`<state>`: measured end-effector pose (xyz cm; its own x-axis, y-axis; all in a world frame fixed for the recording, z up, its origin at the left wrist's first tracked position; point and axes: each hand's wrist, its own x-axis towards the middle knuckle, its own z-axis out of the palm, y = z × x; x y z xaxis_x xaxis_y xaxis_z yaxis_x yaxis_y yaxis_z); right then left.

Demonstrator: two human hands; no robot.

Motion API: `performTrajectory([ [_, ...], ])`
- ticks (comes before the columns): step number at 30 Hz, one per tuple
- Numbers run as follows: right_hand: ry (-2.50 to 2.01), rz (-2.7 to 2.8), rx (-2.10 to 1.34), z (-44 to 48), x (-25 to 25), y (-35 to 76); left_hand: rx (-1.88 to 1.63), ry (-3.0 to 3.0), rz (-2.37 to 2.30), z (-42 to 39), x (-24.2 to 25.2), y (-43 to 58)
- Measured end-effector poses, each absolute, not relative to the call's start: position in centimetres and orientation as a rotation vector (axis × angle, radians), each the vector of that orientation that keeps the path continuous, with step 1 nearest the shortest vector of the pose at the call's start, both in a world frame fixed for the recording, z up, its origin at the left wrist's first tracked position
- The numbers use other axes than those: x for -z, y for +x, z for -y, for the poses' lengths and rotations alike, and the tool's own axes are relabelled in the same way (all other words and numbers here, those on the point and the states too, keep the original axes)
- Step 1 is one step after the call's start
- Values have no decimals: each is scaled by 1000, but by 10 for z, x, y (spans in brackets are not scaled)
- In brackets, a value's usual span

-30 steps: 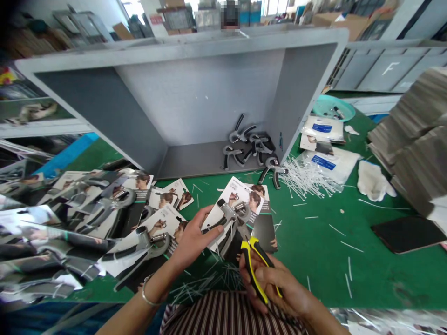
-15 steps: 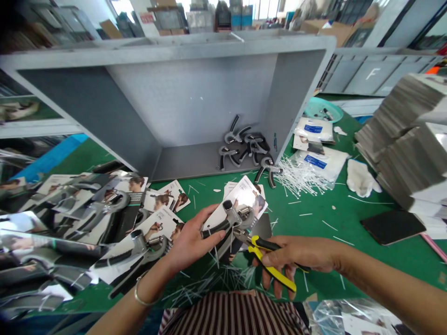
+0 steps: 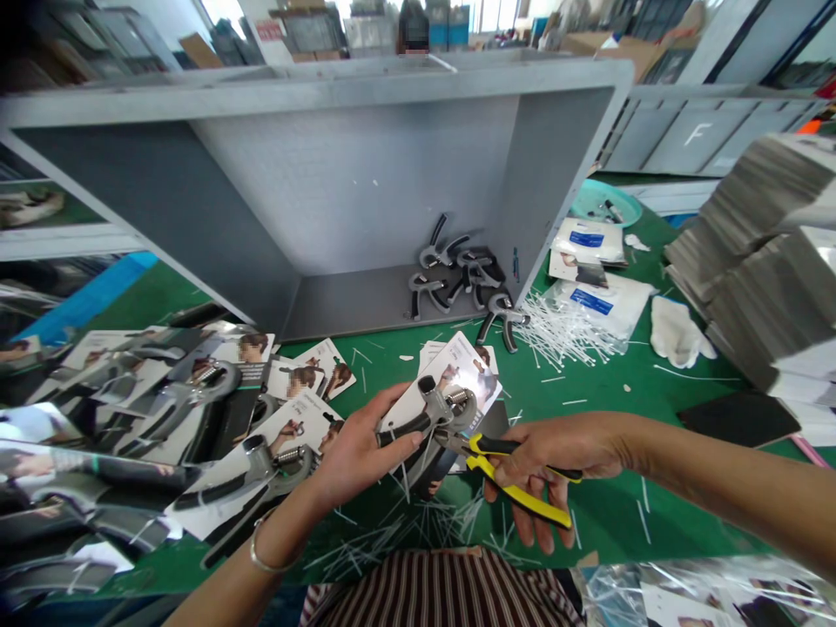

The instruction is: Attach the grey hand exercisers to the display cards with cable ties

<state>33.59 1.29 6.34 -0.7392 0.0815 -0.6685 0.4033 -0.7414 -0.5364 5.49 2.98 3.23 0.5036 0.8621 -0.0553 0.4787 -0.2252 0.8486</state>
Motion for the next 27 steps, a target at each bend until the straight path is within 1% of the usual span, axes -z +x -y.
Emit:
performTrajectory([
  [9,1180,-1099,2541,-14,-60,331,-528,1867,-1128,-32,-33,56],
  [13,1307,-1096,2690,2,-47,327,-559,1788,-1180,-31,-29,54],
  [16,1358,-1128,2724,13,-42,322,-574,1745,-1196,-31,-26,54],
  [19,1329,-1156,2699,17,-48,321,-584,1738,-1208,-30,-24,54],
  [24,1169,-1046,2695,6,-64,330,-571,1784,-1216,-29,-28,57],
  [27,1097,-989,2634,-7,-69,337,-532,1853,-1189,-28,-34,59],
])
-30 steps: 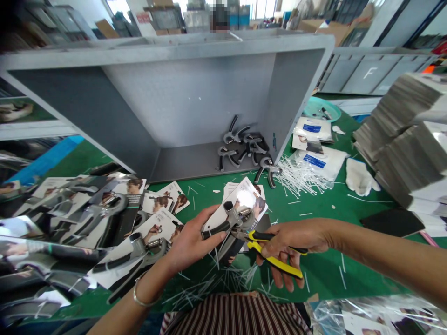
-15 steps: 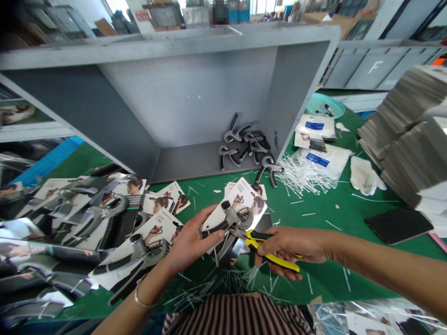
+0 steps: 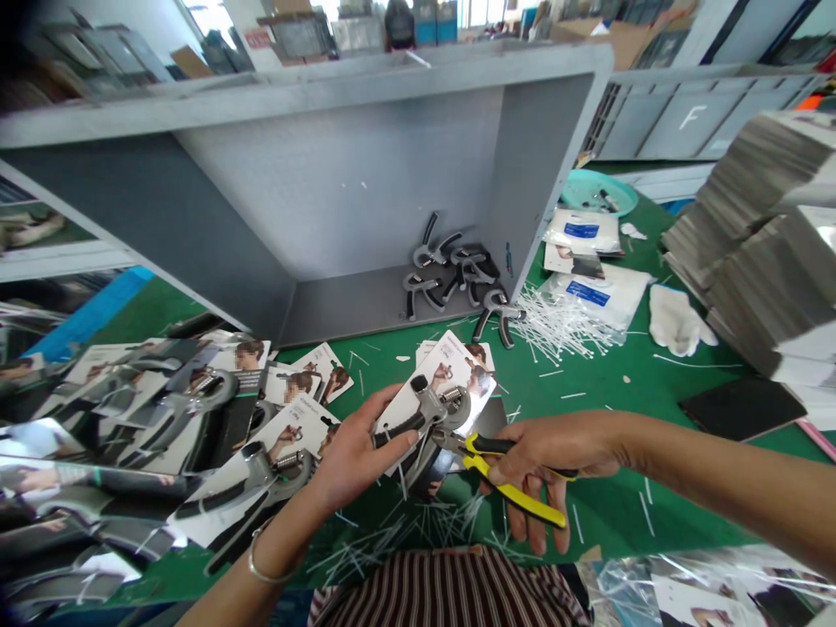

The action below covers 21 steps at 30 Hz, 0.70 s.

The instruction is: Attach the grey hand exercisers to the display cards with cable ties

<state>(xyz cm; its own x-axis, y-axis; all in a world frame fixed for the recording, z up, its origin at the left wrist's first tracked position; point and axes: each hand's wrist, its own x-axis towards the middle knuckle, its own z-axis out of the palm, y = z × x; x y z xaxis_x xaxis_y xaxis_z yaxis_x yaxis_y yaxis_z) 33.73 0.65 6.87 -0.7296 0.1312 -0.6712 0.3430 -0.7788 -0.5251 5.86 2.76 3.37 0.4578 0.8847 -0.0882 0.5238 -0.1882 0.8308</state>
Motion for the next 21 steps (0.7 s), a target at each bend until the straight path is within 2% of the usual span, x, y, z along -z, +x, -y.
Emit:
performTrajectory([
  [10,997,-843,2324,-47,-80,337,-396,2020,-1089,-28,-49,71],
  [15,1240,-1115,2312,-30,-82,334,-491,1875,-1127,-30,-42,67],
  [19,1415,-1247,2444,-1,-59,329,-621,1658,-1147,-30,-23,59],
  [21,1502,-1351,2399,11,-47,322,-680,1547,-1140,-29,-12,57],
])
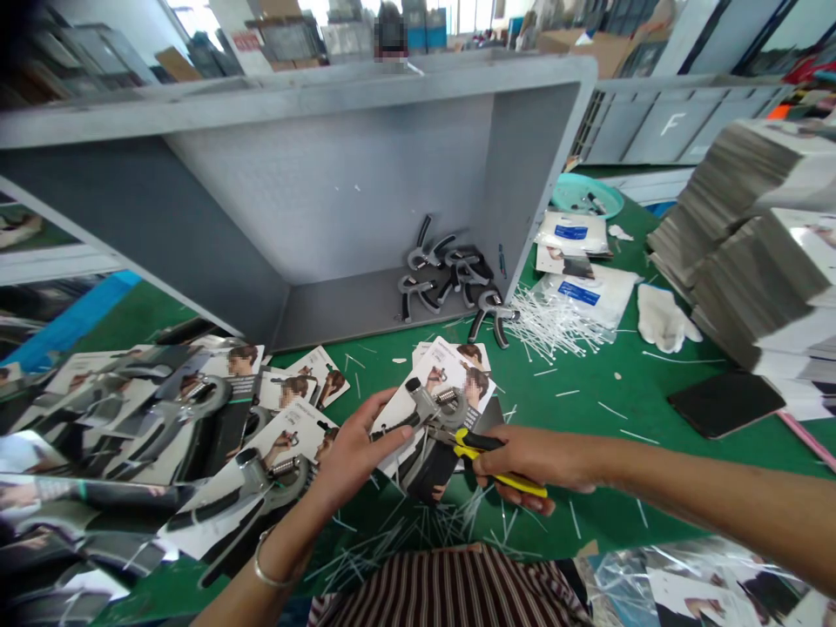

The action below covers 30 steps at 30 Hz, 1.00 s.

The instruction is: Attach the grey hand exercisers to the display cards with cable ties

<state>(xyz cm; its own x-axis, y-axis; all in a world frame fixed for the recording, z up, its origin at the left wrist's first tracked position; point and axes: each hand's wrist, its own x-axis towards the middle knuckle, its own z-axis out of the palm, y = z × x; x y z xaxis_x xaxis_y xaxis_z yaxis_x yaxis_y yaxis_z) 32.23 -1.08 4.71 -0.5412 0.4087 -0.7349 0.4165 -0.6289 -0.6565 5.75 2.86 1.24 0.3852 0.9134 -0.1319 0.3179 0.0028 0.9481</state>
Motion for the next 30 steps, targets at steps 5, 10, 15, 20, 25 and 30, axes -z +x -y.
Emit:
performTrajectory([
  [5,1764,-2212,1333,20,-35,313,-777,1373,-1134,-23,2,57],
  [10,1580,-2480,607,10,-39,327,-810,1260,-1130,-28,-3,63],
  [15,1284,-2698,540,-2,-54,324,-821,1074,-1057,-40,-9,86],
  [20,1420,-2373,1773,22,-49,298,-1166,963,-975,-40,-18,99],
  [25,1119,-1379,3122,59,-10,261,-1264,778,-917,-31,-18,97],
  [30,881,-1053,3497,64,6,232,-1251,714,-893,-22,-18,105],
])
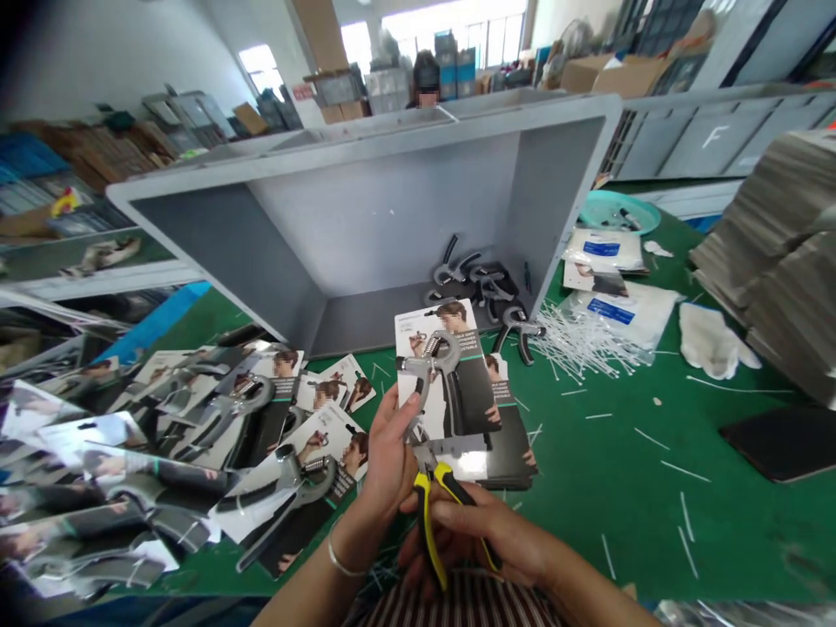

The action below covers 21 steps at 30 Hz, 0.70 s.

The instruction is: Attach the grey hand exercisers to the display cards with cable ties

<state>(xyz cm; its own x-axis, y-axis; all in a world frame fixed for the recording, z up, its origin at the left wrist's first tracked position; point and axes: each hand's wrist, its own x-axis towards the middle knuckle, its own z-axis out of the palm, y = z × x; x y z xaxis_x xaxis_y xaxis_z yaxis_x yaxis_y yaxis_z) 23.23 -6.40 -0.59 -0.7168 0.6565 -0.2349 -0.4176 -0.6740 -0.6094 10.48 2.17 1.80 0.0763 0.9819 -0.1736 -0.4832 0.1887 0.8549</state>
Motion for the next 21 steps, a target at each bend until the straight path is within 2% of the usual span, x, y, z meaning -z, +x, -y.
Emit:
performTrajectory([
  [11,-627,639,-2282,65,17,234,-1196,723,-890,-15,-22,106],
  [21,-1080,501,-1991,78,31,214,-1293,732,-962,-18,-8,111],
])
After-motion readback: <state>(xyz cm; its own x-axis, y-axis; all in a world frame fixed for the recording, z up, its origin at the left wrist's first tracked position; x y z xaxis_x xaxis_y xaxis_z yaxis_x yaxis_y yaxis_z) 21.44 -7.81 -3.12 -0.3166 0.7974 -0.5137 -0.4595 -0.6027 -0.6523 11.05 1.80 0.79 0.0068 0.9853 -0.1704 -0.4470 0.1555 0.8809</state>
